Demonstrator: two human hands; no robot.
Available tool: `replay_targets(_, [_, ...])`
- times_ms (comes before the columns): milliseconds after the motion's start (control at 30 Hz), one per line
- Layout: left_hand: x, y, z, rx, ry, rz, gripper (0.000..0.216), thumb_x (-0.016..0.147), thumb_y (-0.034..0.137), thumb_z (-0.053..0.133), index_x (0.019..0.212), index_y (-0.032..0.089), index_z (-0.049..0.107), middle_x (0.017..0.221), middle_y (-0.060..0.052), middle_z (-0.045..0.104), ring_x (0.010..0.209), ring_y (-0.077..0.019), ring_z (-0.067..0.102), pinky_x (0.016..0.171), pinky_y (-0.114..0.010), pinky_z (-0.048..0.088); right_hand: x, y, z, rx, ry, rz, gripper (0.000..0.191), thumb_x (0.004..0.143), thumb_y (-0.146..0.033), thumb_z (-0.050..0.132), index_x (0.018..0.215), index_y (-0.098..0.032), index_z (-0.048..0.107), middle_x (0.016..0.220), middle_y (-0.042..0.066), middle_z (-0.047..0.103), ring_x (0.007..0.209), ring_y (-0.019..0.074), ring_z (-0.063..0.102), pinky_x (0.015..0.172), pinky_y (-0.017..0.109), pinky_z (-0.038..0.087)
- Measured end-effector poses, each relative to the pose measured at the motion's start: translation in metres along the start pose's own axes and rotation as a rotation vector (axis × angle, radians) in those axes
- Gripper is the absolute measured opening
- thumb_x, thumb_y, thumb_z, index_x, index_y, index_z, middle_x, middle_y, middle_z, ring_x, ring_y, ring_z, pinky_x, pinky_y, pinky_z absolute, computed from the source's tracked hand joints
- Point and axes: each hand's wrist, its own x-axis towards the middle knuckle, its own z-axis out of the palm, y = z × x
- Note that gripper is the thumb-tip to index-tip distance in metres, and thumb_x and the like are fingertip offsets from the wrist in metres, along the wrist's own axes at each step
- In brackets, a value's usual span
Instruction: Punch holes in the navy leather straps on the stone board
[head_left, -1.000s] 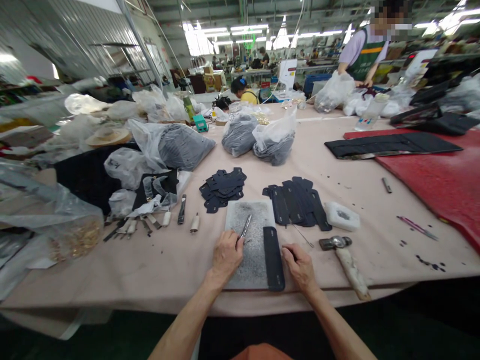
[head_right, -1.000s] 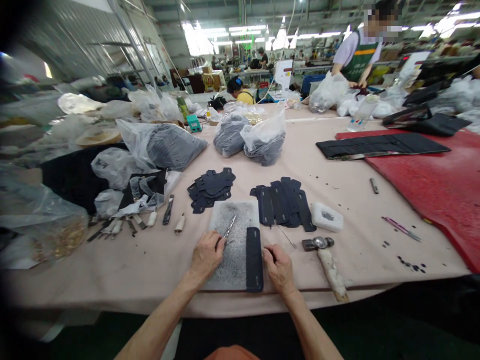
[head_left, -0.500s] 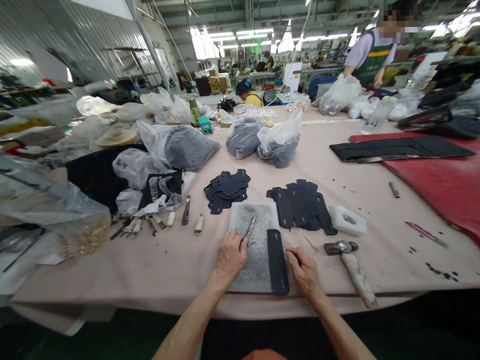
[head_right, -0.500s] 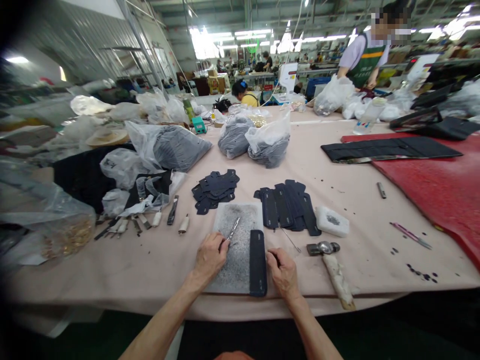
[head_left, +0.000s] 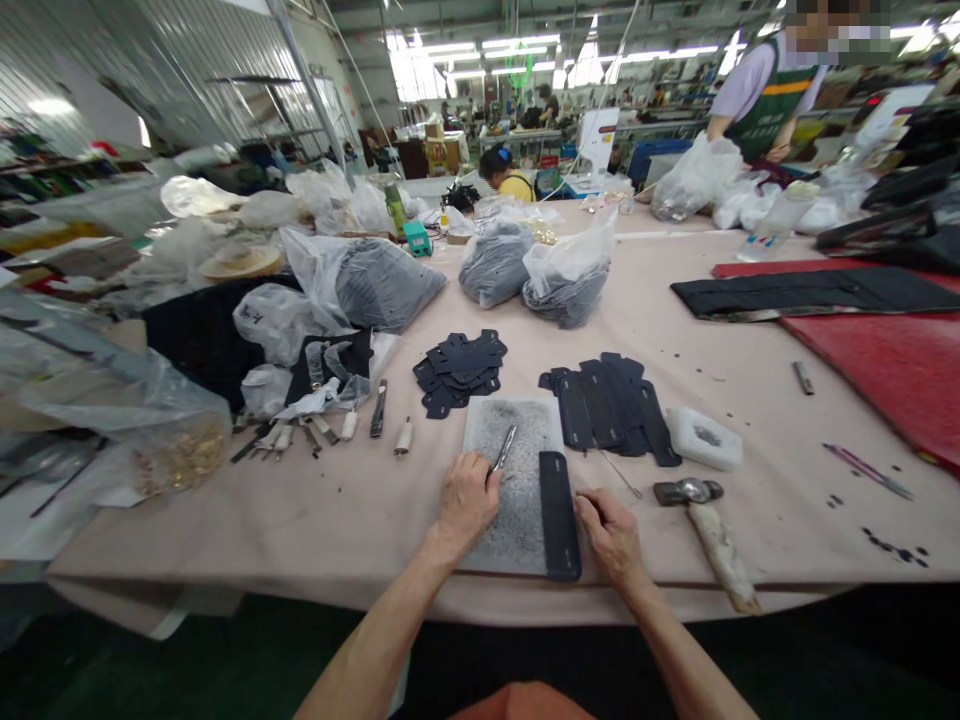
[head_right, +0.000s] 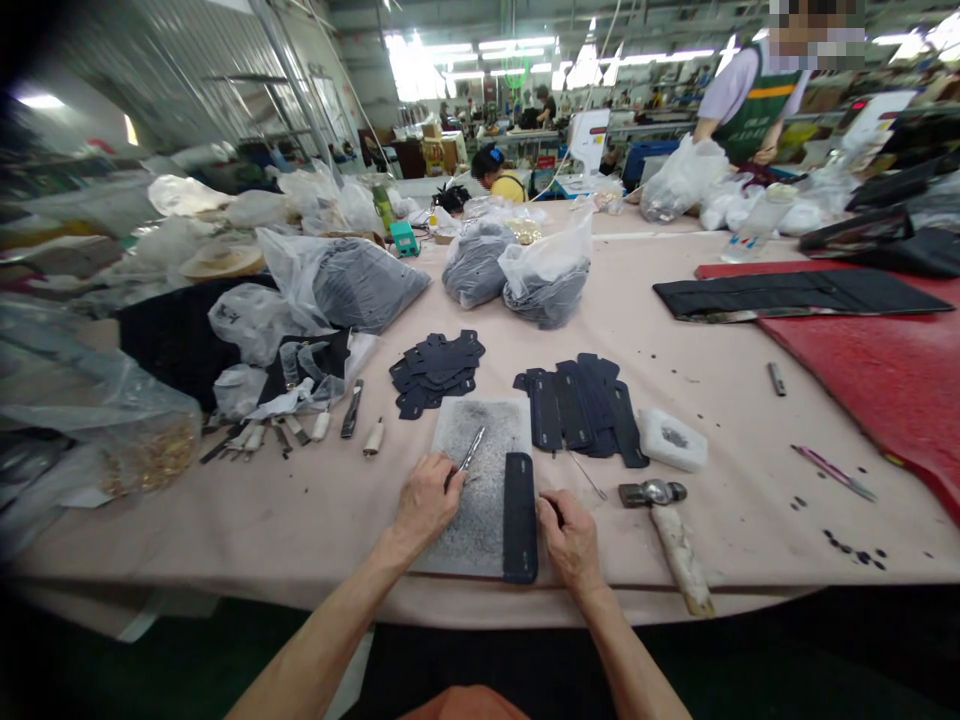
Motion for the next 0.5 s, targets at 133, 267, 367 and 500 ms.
replay_targets(133, [-0.001,-0.002,0.003,0.004,0.020,0.020,0.025,0.094,0.037,0.045,0.087,0.017,0.059,0.097,-0.003,0.057,0.097,-0.0168,0.046,0.088,-0.032,0.034,-0.001,0.000,-0.001,-0.005,-0.002,0.004,0.024,0.095,-0.037,0.051,0.094,-0.017,0.066,0.085,0.000,0.060,0.079,0.0083,0.057,0.074,0.022,0.043])
replay_targets(267, [0.000,-0.001,0.002,0.014,0.011,0.022,0.025,0.093,0.037,0.046,0.087,0.017,0.059,0.097,-0.003,0.057,0.097,-0.0169,0.046,0.088,-0.032,0.034,0.001,-0.003,-0.002,-0.006,-0.014,0.018,0.027,0.095,-0.038,0.051,0.095,-0.016,0.066,0.085,0.002,0.060,0.079,0.0091,0.056,0.074,0.023,0.043])
replay_targets(367, [0.000,-0.001,-0.001,0.006,0.004,0.018,0.024,0.093,0.036,0.047,0.087,0.017,0.060,0.097,-0.003,0.057,0.097,-0.0167,0.046,0.088,-0.032,0.034,0.002,-0.006,-0.003,0.024,-0.030,0.089,0.034,0.093,-0.045,0.051,0.095,-0.015,0.068,0.084,0.003,0.060,0.077,0.0109,0.056,0.073,0.025,0.043])
replay_targets(500, [0.000,-0.002,-0.001,-0.016,0.005,0.025,0.024,0.093,0.036,0.047,0.087,0.017,0.059,0.096,-0.002,0.057,0.096,-0.0160,0.046,0.088,-0.032,0.035,0.004,-0.004,-0.011,0.200,-0.024,0.380,0.059,0.086,-0.063,0.052,0.108,-0.010,0.065,0.078,0.005,0.057,0.064,0.0126,0.053,0.063,0.027,0.044])
